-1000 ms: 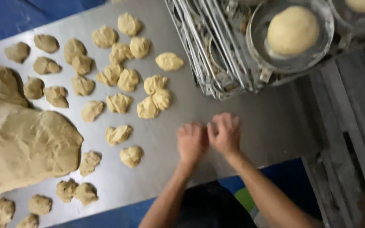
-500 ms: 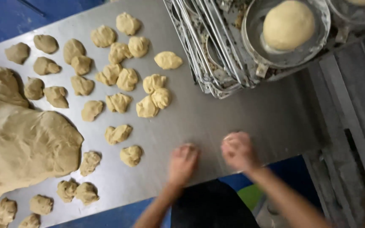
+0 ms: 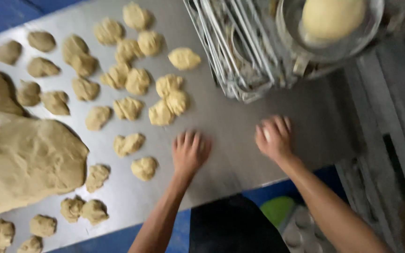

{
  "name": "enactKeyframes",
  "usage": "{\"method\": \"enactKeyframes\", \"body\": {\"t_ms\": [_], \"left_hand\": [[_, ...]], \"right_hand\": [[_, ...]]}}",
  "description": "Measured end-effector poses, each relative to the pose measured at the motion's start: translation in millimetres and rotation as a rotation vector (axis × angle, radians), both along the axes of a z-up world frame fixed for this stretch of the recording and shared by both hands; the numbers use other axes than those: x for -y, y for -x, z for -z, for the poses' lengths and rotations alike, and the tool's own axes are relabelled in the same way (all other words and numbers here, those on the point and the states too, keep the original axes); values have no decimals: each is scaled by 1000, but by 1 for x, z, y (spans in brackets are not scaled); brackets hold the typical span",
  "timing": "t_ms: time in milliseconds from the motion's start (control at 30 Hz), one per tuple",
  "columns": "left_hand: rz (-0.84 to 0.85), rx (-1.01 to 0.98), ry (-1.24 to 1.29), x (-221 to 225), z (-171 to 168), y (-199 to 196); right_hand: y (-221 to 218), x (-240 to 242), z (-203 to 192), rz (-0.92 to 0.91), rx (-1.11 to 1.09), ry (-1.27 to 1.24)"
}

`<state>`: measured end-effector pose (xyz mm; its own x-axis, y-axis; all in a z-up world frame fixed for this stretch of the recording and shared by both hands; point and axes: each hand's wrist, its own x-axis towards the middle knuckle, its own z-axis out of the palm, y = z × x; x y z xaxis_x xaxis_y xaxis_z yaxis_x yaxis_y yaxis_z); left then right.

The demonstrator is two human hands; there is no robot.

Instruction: Portioning and shaping dough into round balls and placing them into individual baking tins on a tray.

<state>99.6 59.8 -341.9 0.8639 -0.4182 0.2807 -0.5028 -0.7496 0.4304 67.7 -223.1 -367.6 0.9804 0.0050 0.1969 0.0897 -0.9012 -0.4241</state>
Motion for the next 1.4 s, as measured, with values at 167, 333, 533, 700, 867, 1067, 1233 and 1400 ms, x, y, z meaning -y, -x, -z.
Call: {"method": "enactKeyframes", "body": {"t_ms": [167, 333, 533, 700, 867, 1067, 1233, 1400], "left_hand": [[-141, 53, 41, 34, -19, 2], [-156, -47, -69, 0, -7, 22], [-367, -136, 252, -7, -88, 39], [-527, -403, 269, -47, -78, 76], [-366, -418, 269, -13, -87, 26], [-95, -388, -103, -8, -22, 8], [-62, -938, 184, -15, -178, -50], [53, -495, 330, 36, -337, -120]], "right_hand": [[6, -56, -26, 58, 58, -41], [34, -10, 0, 157, -204, 52], [16, -43, -84, 118, -86, -231], [21, -41, -92, 244, -247, -136], [1, -31, -64, 344, -478, -65], [-21, 7, -266, 160, -511, -672], [-90, 107, -402, 91, -63, -336], [-225, 174, -414, -10, 214, -92]]}}
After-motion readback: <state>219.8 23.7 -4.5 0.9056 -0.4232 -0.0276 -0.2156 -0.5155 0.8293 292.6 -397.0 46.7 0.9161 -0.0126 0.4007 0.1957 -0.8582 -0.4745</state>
